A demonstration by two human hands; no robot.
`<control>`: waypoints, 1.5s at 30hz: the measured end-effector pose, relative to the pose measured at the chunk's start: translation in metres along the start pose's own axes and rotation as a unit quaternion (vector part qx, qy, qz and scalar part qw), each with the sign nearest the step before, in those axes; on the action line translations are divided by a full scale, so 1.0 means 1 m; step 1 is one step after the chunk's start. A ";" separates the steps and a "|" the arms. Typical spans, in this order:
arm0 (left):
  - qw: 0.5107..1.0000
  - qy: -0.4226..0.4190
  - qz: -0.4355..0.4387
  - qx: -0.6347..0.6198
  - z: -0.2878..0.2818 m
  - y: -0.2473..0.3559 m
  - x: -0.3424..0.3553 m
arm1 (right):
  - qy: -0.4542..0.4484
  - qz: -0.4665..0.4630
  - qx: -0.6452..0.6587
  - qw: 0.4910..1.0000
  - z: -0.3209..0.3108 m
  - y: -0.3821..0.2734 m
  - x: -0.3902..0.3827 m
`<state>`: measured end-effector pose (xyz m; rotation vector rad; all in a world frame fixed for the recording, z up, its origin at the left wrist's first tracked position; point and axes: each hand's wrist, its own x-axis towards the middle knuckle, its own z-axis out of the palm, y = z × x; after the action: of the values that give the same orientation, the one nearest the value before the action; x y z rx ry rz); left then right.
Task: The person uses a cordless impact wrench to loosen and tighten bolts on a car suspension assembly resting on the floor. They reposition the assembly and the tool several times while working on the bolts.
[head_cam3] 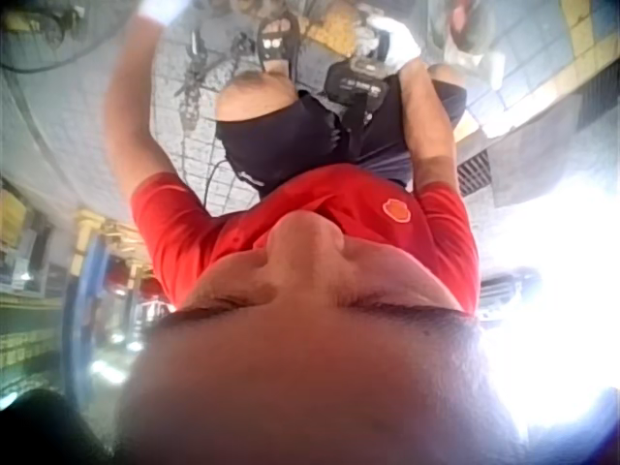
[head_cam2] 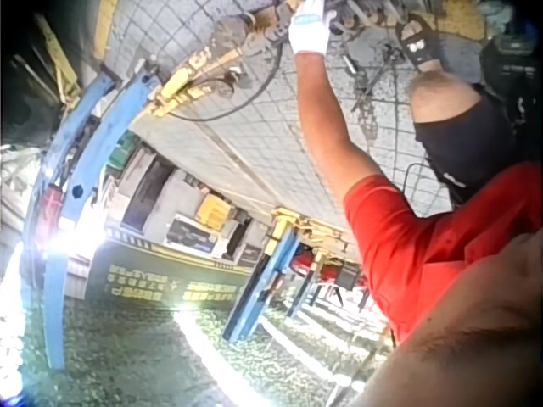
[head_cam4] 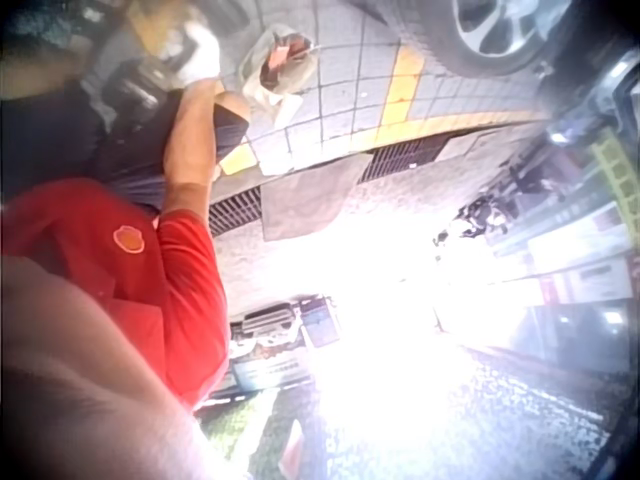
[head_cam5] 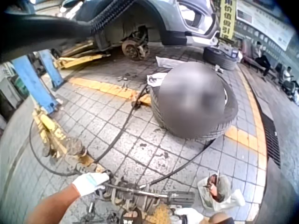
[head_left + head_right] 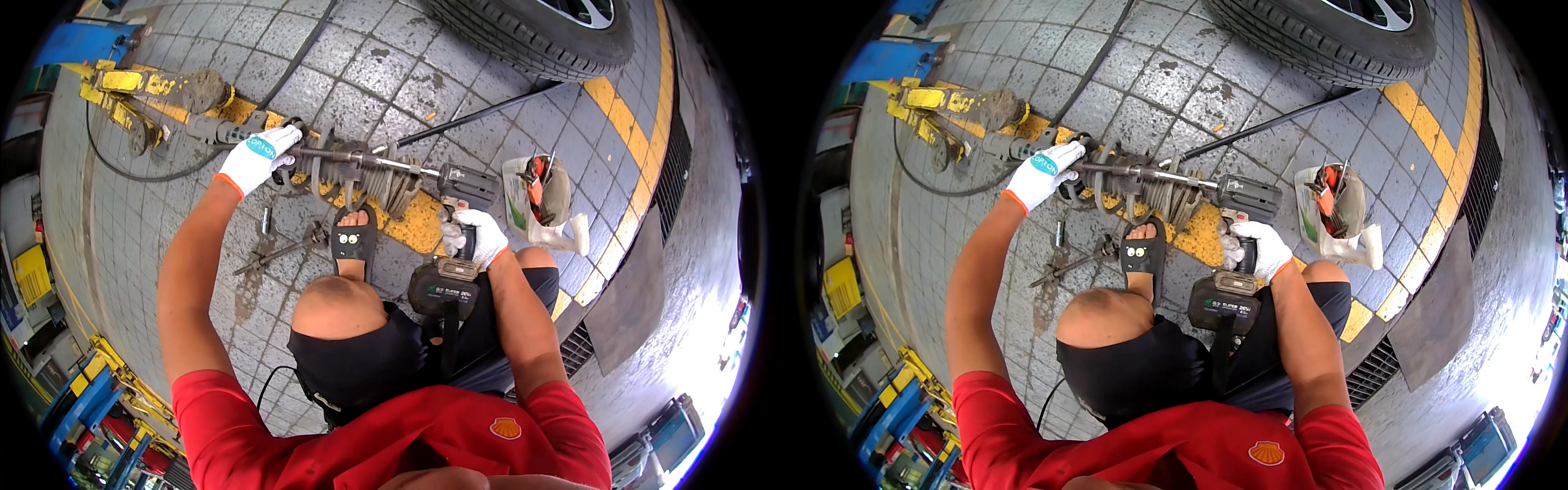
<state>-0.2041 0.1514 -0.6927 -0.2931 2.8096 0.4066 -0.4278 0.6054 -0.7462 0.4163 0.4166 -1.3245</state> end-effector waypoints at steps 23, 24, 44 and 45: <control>1.000 -0.009 0.004 0.000 0.001 0.001 0.001 | -0.003 0.005 -0.076 0.997 -0.012 -0.028 -0.025; 1.000 -0.008 0.004 0.001 0.001 0.002 0.001 | -0.002 0.005 -0.079 0.997 -0.012 -0.029 -0.026; 1.000 -0.011 -0.006 -0.001 0.001 0.004 -0.002 | 0.015 -0.021 -0.087 0.996 -0.016 -0.029 -0.038; 1.000 -0.010 -0.006 0.002 0.001 0.005 -0.002 | 0.015 -0.024 -0.091 0.995 -0.016 -0.029 -0.039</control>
<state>-0.2030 0.1562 -0.6915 -0.3032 2.7879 0.4000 -0.4646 0.6401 -0.7411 0.2757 0.5705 -1.3156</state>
